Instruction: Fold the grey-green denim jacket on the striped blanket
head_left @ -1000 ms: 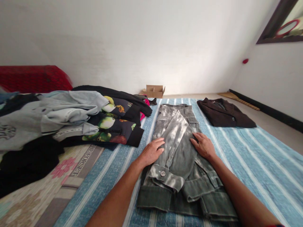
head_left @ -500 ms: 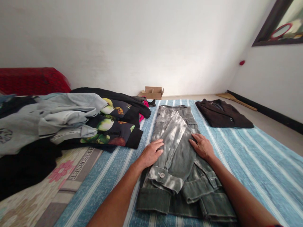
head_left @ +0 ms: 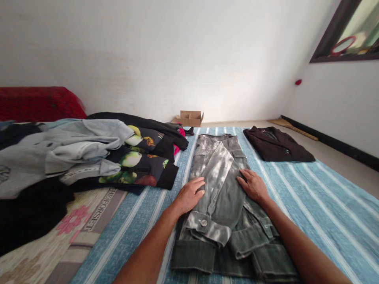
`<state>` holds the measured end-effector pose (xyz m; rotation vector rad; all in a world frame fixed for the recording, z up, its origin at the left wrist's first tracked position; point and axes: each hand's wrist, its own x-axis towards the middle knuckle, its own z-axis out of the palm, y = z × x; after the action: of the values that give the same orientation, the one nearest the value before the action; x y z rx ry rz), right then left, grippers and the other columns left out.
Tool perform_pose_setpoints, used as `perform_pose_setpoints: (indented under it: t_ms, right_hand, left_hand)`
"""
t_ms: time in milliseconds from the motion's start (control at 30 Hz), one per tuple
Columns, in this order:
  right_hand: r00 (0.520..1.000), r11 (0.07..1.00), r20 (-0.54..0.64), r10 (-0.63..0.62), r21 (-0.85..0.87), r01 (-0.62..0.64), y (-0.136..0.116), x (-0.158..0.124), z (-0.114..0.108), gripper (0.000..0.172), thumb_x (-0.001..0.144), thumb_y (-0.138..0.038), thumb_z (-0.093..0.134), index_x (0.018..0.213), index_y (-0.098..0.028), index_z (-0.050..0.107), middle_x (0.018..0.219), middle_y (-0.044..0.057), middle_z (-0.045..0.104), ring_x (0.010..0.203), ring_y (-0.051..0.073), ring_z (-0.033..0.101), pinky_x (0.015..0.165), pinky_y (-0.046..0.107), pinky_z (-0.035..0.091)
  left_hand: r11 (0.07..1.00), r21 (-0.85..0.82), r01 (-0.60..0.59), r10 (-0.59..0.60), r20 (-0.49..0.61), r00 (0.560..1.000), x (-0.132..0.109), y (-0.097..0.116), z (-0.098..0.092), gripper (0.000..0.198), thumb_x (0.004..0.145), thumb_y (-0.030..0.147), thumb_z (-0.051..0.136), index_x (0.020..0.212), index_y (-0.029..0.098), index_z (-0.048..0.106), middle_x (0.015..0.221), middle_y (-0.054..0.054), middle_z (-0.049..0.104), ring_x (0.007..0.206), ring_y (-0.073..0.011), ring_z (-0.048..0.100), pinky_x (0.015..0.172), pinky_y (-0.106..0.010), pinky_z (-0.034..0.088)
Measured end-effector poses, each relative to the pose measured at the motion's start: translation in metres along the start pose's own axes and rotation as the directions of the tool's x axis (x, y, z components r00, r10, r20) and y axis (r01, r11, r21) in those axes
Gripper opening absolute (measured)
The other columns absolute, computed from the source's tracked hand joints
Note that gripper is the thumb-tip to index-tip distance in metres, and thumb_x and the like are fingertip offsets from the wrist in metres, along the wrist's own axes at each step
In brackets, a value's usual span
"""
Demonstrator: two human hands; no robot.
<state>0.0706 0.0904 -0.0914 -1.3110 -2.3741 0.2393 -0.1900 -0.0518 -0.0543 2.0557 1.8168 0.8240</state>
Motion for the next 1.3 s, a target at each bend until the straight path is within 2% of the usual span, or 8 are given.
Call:
perform_pose_setpoints:
  t_ms: [1300]
  right_hand:
    - [1.000,0.999,-0.002,-0.023,0.026,0.023,0.0048,0.0003,0.0046,0.046,0.092,-0.048,0.039,0.123,-0.019,0.057,0.126,0.009,0.057,0.117,0.025,0.051,0.097,0.039,0.040]
  left_hand:
    - [1.000,-0.029,0.007,-0.008,-0.032,0.999,-0.0025,0.0005,0.0007,0.034,0.080,0.016,0.053,0.111,0.019,0.066,0.131,-0.007,0.058,0.123,-0.0184,0.051,0.106,-0.036,0.039]
